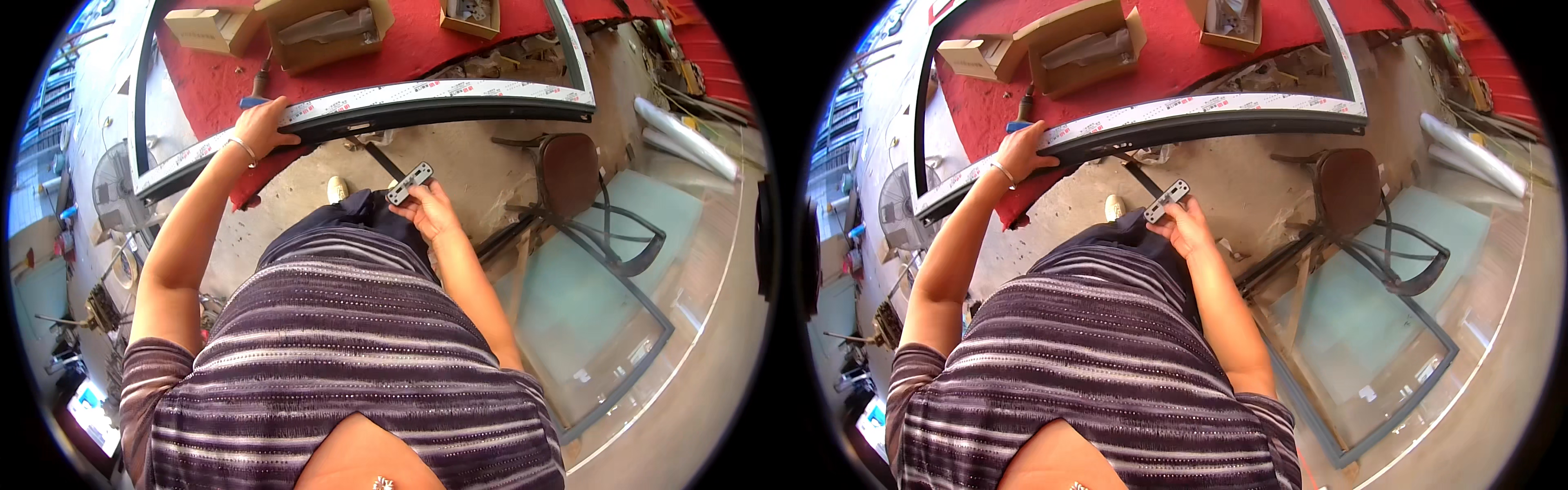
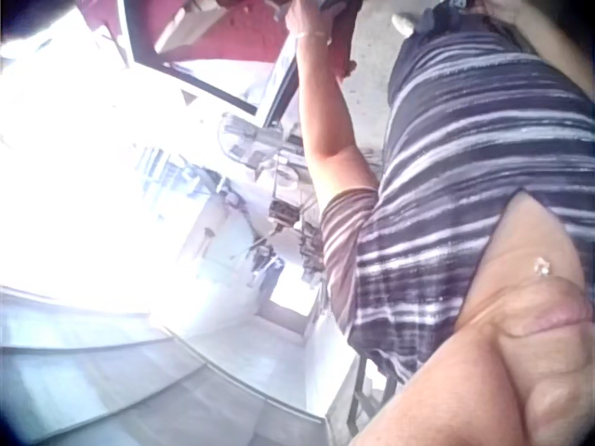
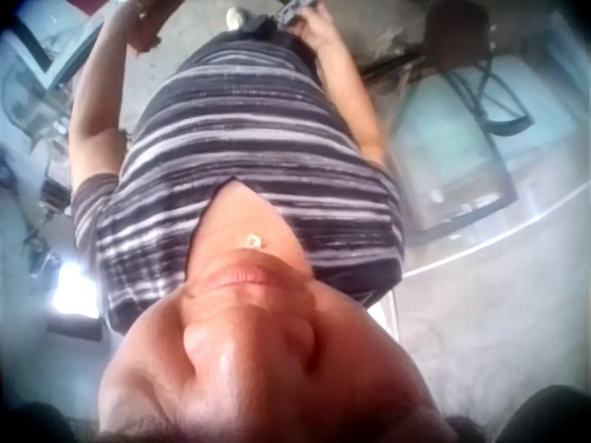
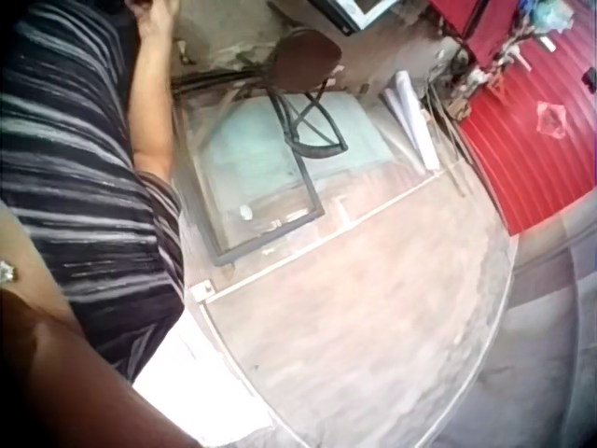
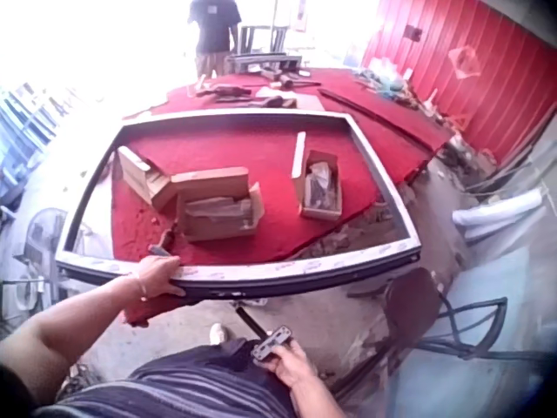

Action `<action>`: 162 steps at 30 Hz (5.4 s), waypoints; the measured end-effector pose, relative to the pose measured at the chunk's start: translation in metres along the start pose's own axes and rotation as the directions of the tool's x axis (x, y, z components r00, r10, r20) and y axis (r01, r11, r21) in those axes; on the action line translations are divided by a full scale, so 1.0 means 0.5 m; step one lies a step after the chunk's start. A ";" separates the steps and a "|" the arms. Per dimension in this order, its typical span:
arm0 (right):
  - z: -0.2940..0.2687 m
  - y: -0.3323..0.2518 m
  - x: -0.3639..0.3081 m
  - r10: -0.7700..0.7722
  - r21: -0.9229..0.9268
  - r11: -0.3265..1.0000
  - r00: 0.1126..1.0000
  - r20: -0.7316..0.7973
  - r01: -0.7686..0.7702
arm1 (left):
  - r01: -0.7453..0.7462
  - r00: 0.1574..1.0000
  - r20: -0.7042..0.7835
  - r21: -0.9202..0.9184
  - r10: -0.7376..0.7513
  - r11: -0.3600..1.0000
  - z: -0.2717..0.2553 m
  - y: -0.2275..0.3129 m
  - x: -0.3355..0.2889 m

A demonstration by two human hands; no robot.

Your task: The person unboxes hardware components and by hand fits metal plates onto a frame, using a screwdriver to secure them with screws.

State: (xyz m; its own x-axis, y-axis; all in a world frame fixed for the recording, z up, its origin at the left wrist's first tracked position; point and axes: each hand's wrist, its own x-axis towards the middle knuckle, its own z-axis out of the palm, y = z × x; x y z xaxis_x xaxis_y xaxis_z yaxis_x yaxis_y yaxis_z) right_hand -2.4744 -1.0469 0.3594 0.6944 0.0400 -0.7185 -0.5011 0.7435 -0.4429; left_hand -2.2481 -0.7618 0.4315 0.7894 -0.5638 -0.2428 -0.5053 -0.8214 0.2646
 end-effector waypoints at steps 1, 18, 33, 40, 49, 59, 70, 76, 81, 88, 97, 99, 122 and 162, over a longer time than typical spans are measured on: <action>0.005 0.021 0.016 -0.036 0.018 0.999 0.996 -0.081 0.038 | -0.009 1.000 0.009 -0.018 0.009 1.000 -0.003 0.004 0.003; 0.174 0.127 0.244 -0.199 0.266 0.920 0.929 -0.312 0.287 | -0.019 0.996 0.078 -0.162 0.032 0.987 0.013 0.009 -0.008; 0.190 0.117 0.217 -0.230 0.209 0.928 0.916 -0.329 0.308 | -0.074 0.996 0.039 -0.159 0.081 0.985 0.008 0.004 -0.012; 0.197 0.123 0.225 -0.296 0.213 0.914 0.928 -0.228 0.344 | -0.080 0.995 0.045 -0.132 0.086 0.988 0.011 0.004 -0.012; 0.220 0.129 0.218 -0.427 0.301 0.837 0.890 -0.162 0.457 | -0.068 0.996 0.057 -0.096 0.074 0.993 0.008 0.007 -0.015; 0.221 0.145 0.207 -0.466 0.337 0.815 0.879 -0.102 0.471 | -0.133 0.990 -0.060 -0.079 0.129 0.988 0.023 -0.003 -0.018; 0.226 0.126 0.190 -0.437 0.430 0.808 0.899 -0.021 0.403 | -0.140 0.990 0.019 -0.122 0.143 0.983 0.005 -0.005 -0.015; 0.233 0.122 0.189 -0.387 0.343 0.852 0.917 -0.092 0.395 | -0.111 0.986 0.111 -0.137 0.127 0.984 -0.002 -0.004 -0.011; 0.228 0.107 0.184 -0.349 0.343 0.874 0.936 -0.047 0.344 | -0.119 0.985 0.109 -0.158 0.137 0.980 0.008 -0.012 -0.005; 0.218 0.087 0.186 -0.259 0.343 0.908 0.966 0.008 0.241 | -0.127 0.983 0.112 -0.160 0.146 0.979 0.011 -0.016 0.000; 0.217 0.090 0.178 -0.210 0.327 0.922 0.977 -0.031 0.208 | -0.146 0.978 0.119 -0.181 0.169 0.973 0.015 -0.021 0.001; 0.210 0.081 0.179 -0.186 0.362 0.919 0.981 0.046 0.157 | -0.146 0.978 0.119 -0.185 0.170 0.972 0.012 -0.020 0.004; 0.201 0.120 0.196 -0.251 0.410 0.883 0.968 0.000 0.229 | -0.095 0.984 0.134 -0.183 0.121 0.978 0.001 -0.009 0.001; 0.319 -0.178 -0.188 -0.721 -0.690 0.351 0.653 0.232 0.633 | -0.537 0.831 0.116 -0.086 0.544 0.839 -0.201 0.251 0.013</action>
State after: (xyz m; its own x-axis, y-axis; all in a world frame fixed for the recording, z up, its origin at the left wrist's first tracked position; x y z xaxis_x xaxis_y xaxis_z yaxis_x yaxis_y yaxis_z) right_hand -2.4123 -1.0103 0.5519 0.9344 -0.3553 -0.0249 -0.0926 -0.1749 -0.9802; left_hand -2.2712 -0.8597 0.5569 0.3403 -0.9255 -0.1662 -0.8180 -0.3786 0.4331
